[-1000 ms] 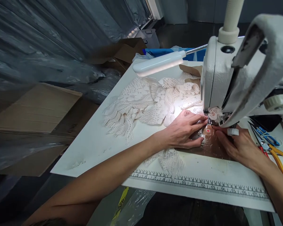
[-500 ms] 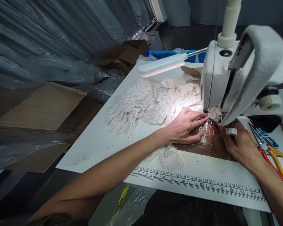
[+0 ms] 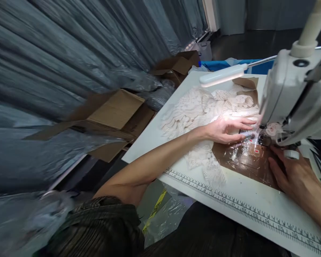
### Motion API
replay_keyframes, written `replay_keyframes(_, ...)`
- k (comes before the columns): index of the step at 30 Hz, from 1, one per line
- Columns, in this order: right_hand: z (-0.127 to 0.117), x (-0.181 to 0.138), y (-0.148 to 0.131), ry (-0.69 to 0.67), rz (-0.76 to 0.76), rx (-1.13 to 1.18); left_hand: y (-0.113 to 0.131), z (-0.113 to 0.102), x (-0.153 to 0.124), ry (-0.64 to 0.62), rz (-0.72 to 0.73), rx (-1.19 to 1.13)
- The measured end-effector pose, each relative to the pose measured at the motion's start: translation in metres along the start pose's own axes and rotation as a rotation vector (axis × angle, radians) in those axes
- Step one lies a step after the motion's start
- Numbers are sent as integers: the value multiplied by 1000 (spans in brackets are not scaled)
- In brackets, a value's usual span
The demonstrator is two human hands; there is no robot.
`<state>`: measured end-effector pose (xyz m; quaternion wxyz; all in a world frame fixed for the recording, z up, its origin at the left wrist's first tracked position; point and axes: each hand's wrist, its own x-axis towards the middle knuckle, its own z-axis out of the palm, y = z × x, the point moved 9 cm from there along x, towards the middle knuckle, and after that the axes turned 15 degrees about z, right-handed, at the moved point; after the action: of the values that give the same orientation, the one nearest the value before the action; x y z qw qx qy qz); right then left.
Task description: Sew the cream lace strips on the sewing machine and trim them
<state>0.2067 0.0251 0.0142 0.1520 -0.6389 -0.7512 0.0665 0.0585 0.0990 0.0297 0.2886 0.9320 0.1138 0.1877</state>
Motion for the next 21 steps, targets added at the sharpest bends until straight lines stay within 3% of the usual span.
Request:
replay_keyframes(6, 2, -7, -10, 92, -143, 14, 38, -19, -63, -110, -233, 239)
replay_keyframes(10, 10, -10, -3, 58, -149, 25, 39, -22, -116, -76, -422, 369)
replay_keyframes(12, 12, -10, -4, 29, -174, 29, 38, -20, -130, -35, -448, 365)
replay_keyframes(15, 4, -10, -17, -13, -218, 118, 46, -21, -126, 75, -393, 295)
replay_keyframes(18, -11, -16, -37, -58, -234, 276, 67, -17, -102, 166, -296, 129)
replay_keyframes(21, -19, -31, -53, -132, -236, 350, 101, 4, -66, 88, -151, -92)
